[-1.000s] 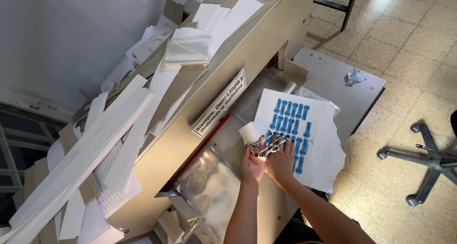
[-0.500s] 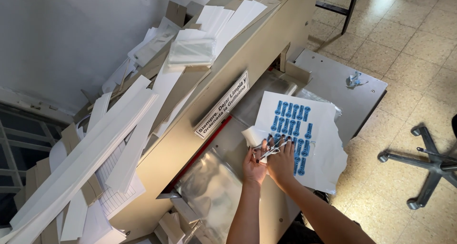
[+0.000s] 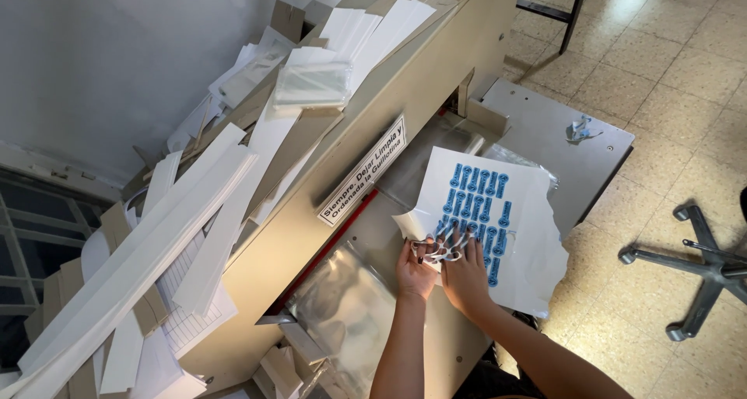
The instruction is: Peeling small blue adhesive labels from a sheet and applying them to clear plastic bags on a work surface.
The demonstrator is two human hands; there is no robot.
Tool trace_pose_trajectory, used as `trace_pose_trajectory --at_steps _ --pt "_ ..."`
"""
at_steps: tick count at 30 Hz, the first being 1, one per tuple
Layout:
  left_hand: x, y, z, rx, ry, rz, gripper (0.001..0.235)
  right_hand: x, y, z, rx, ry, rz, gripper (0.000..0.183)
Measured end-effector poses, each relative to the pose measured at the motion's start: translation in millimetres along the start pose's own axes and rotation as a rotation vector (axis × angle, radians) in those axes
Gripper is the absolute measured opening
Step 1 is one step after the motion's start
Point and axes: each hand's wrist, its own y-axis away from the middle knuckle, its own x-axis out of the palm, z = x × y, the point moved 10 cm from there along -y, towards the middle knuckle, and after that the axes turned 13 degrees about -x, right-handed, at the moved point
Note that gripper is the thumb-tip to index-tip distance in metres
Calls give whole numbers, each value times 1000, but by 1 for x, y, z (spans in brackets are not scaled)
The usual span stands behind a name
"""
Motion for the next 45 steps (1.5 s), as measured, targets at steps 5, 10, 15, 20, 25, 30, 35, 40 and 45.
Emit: trace_pose_trajectory --at_steps 5,10,15,20,25,30,35,40,45 --pt "-5 -11 -4 -23 -193 56 32 14 39 -15 -342 113 -172 44" --pt "-34 -19 -14 27 -225 -148 20 -30 29 -60 -356 -95 -240 41" --pt "-59 -42 -19 35 -33 -173 15 -89 -53 -99 -363 -255 -406 44" --pt "-74 -53 -21 25 21 -224 13 -37 -96 -72 -541 -75 -21 57" --pt "-61 -12 -20 109 60 -279 14 -15 -102 -77 -552 23 -28 60" --pt "-131 8 -25 188 107 -383 34 -4 -109 -90 -501 10 -17 63" --pt "-145 48 -17 278 126 -405 34 1 -108 -90 -527 -2 -10 62" --pt "-121 84 -8 353 139 -411 28 2 -104 -90 -529 9 -12 63" --pt "-75 121 0 426 99 -345 28 3 -106 -94 -459 1 63 61"
